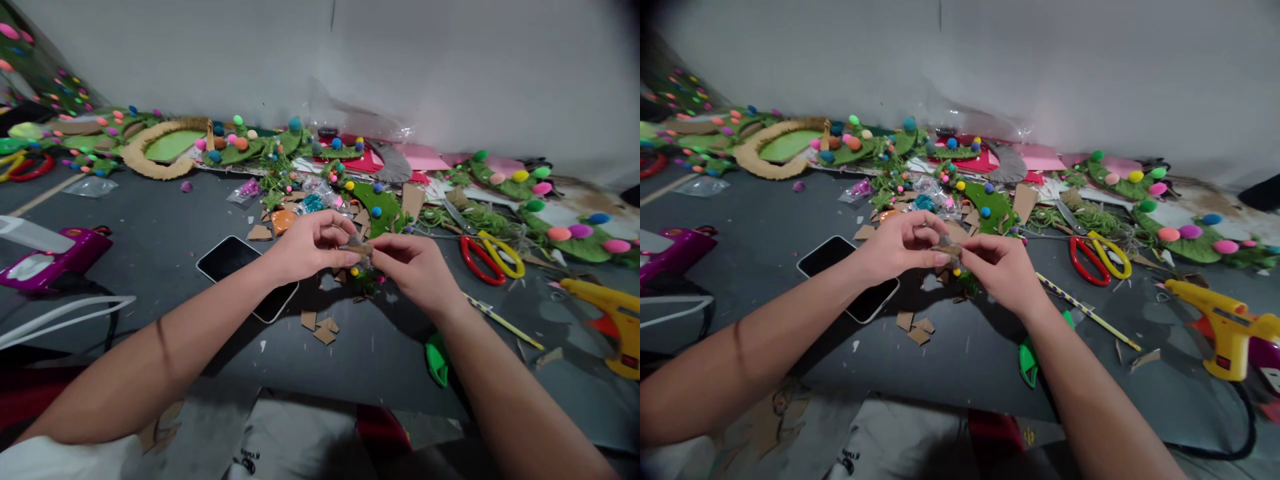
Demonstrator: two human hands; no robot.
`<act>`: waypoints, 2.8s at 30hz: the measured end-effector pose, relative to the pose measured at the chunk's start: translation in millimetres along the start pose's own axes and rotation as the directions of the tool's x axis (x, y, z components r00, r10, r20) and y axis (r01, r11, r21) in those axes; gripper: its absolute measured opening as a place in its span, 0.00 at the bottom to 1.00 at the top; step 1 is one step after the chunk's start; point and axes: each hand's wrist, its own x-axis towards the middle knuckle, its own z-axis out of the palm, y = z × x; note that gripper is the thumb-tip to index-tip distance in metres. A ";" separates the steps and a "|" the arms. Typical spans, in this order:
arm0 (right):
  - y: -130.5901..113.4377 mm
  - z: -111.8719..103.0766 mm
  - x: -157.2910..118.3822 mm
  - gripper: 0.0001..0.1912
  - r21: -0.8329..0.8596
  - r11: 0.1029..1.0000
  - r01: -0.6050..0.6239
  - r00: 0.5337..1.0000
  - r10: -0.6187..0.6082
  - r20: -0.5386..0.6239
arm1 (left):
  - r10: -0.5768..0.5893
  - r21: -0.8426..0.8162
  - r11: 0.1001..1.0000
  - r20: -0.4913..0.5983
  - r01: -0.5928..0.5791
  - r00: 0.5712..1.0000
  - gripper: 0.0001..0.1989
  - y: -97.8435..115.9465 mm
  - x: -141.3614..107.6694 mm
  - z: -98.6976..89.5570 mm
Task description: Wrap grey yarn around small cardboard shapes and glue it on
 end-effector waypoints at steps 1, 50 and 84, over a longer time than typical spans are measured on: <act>0.0 1.2 -0.6 0.07 -0.027 0.999 0.042 0.999 -0.042 -0.020 | -0.002 -0.027 1.000 -0.022 0.002 1.000 0.18 -0.5 0.1 0.7; -2.1 -17.7 -3.7 0.01 -0.503 0.768 0.397 0.876 -0.480 -0.042 | -0.234 -0.026 0.971 0.087 0.237 0.968 0.15 6.2 -7.6 9.7; 4.2 -0.7 -8.5 0.08 -0.468 0.754 0.461 0.887 -0.388 0.249 | 0.107 0.351 0.936 -0.304 0.007 0.946 0.15 -1.1 -2.1 8.0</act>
